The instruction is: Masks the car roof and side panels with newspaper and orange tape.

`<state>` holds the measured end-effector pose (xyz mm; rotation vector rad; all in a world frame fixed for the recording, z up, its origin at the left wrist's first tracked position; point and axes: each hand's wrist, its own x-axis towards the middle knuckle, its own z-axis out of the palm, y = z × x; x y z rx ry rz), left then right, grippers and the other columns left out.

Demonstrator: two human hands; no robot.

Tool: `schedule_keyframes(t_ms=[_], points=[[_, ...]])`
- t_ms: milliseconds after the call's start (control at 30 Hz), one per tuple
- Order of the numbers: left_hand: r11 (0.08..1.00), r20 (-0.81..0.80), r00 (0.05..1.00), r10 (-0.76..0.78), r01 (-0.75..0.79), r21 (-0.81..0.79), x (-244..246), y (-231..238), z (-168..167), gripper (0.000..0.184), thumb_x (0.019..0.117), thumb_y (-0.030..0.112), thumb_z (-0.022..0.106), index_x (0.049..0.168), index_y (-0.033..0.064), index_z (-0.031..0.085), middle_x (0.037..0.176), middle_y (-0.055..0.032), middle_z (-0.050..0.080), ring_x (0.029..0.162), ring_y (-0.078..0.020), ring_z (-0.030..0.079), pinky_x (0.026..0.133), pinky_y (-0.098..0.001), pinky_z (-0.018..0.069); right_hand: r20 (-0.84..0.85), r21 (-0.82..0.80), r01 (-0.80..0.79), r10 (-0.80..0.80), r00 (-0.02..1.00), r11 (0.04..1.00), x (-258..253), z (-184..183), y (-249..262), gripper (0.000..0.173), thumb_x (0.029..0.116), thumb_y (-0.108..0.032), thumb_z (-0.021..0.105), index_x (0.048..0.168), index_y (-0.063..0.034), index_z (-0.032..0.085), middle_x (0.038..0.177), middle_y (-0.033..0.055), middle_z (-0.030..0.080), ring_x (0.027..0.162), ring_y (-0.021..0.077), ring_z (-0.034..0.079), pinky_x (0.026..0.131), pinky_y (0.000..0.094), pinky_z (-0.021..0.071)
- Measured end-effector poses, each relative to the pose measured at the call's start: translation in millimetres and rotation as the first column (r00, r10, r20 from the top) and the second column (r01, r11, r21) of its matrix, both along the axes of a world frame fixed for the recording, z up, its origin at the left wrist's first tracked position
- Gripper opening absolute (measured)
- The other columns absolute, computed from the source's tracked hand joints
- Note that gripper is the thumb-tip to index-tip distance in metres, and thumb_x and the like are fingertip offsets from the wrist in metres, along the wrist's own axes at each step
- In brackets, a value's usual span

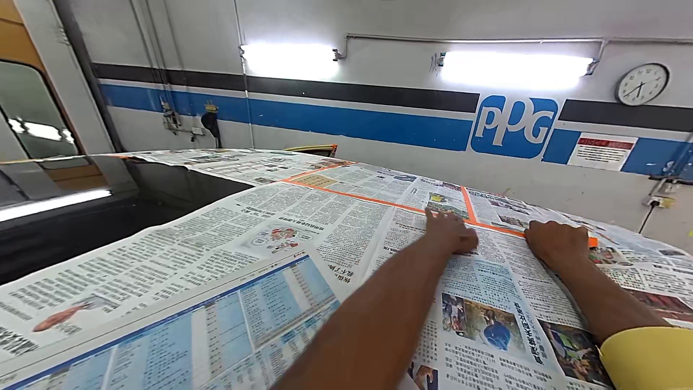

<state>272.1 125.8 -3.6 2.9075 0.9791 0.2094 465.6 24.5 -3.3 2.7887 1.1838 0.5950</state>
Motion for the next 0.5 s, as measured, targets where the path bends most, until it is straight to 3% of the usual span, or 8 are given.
schedule_keyframes(t_ms=[67,133,233,300,433,500], points=[[0.997,0.069,0.996,-0.063,0.066,-0.049,28.7,-9.8,-11.5,0.063,0.1099,0.050,0.028,0.153,0.0082,0.046,0.163,-0.0112,0.039,0.153,-0.0358,0.029,0.118,-0.0758,0.0113,-0.006,0.007,-0.001,0.001,1.000,1.000,0.5,-1.2,-2.5,0.035,0.1067,-0.030,0.048,0.109,-0.0029,0.071,0.108,0.0233,0.071,0.105,0.0433,0.068,0.083,0.0630,0.0491],[0.992,0.012,0.995,-0.095,0.095,-0.078,45.8,-18.9,-8.7,0.068,0.1091,0.054,0.024,0.156,0.0074,0.042,0.166,-0.0109,0.033,0.155,-0.0343,0.025,0.120,-0.0716,0.0132,-0.021,0.034,-0.031,0.031,0.999,0.999,1.8,-2.5,-5.1,0.036,0.1065,-0.029,0.049,0.108,-0.0004,0.070,0.109,0.0262,0.070,0.105,0.0469,0.067,0.083,0.0667,0.0483],[0.992,-0.026,0.993,-0.116,0.115,-0.054,46.9,-20.2,-5.4,0.068,0.1086,0.055,0.025,0.156,0.0099,0.042,0.165,-0.0089,0.036,0.154,-0.0320,0.028,0.121,-0.0685,0.0163,-0.055,0.076,-0.033,0.037,0.998,0.997,5.8,-2.1,-4.6,0.040,0.1070,-0.031,0.048,0.104,0.0027,0.070,0.110,0.0309,0.069,0.107,0.0516,0.065,0.083,0.0709,0.0460],[0.993,-0.036,0.993,-0.111,0.110,-0.033,44.2,-21.2,-3.8,0.067,0.1081,0.056,0.025,0.156,0.0121,0.044,0.164,-0.0070,0.038,0.154,-0.0297,0.031,0.121,-0.0693,0.0139,-0.057,0.130,-0.008,0.015,0.998,0.991,9.2,-2.3,-2.0,0.041,0.1060,-0.031,0.048,0.100,0.0031,0.070,0.107,0.0318,0.068,0.105,0.0522,0.065,0.081,0.0721,0.0455],[0.997,-0.075,0.994,-0.076,0.075,-0.015,38.4,-29.0,1.6,0.065,0.1090,0.054,0.026,0.156,0.0127,0.043,0.163,-0.0093,0.039,0.153,-0.0310,0.031,0.121,-0.0709,0.0054,0.002,0.185,0.056,-0.057,0.998,0.981,0.3,1.5,-5.9,0.027,0.1009,-0.011,0.054,0.093,0.0117,0.065,0.099,0.0359,0.066,0.099,0.0555,0.065,0.078,0.0706,0.0465],[0.998,-0.068,0.996,-0.065,0.064,-0.019,40.1,-30.8,2.6,0.067,0.1084,0.056,0.027,0.156,0.0120,0.043,0.164,-0.0099,0.038,0.153,-0.0316,0.030,0.122,-0.0702,0.0041,0.026,0.268,0.080,-0.090,0.996,0.960,7.0,3.4,-16.9,0.024,0.1007,-0.009,0.053,0.095,0.0128,0.062,0.098,0.0373,0.065,0.096,0.0575,0.064,0.076,0.0719,0.0465]])
